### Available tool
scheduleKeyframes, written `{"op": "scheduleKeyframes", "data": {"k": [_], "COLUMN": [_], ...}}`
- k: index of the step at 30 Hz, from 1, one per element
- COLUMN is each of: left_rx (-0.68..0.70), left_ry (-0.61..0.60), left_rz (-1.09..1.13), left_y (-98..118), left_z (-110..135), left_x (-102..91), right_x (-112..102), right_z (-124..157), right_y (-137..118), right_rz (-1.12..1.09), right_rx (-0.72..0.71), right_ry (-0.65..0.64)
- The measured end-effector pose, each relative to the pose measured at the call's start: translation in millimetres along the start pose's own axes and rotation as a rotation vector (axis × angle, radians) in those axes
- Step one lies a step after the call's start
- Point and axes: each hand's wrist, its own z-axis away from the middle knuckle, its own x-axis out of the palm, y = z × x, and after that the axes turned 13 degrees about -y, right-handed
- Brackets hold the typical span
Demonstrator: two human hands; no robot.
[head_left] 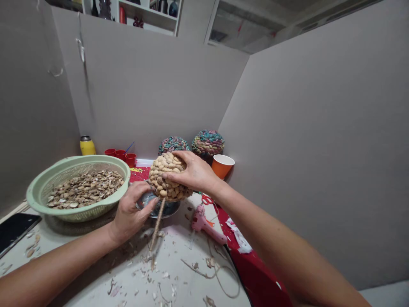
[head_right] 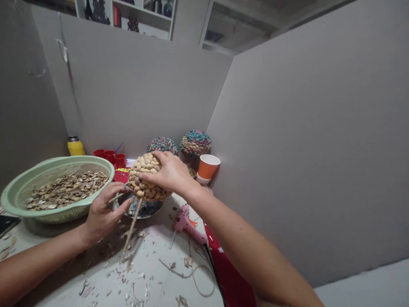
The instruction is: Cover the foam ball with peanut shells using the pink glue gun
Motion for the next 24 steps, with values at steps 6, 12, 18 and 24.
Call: {"op": "scheduleKeyframes", "data": {"k": [6,12,18,24], "left_rx": [0.23,0.256,0.239,0.271], "left_ry": [-0.142,-0.152,-0.145,-0.208], "left_rz": [-0.058,-0.135,-0.207,-0.177], "left_y": [-6.6,-12.6,-13.7,-22.5], "left_z": [-5.2,-5.5,-5.3,-0.8], "left_x": [-4.2,-2.4,1.2,2.5], "right_x": [9.7,23.2,34.1,43.2], "right_z": [1.5,-5.8,-9.5,-10.6], "right_y": [2.1,9.0,13.7,19.1], "right_rz": [-0.077,-0.119,-0.147,-0.173], "right_rx": [0.009,-0.01,-0.026,-0.026], "right_ry": [-0.056,-0.075,-0.056,-0.076]}}
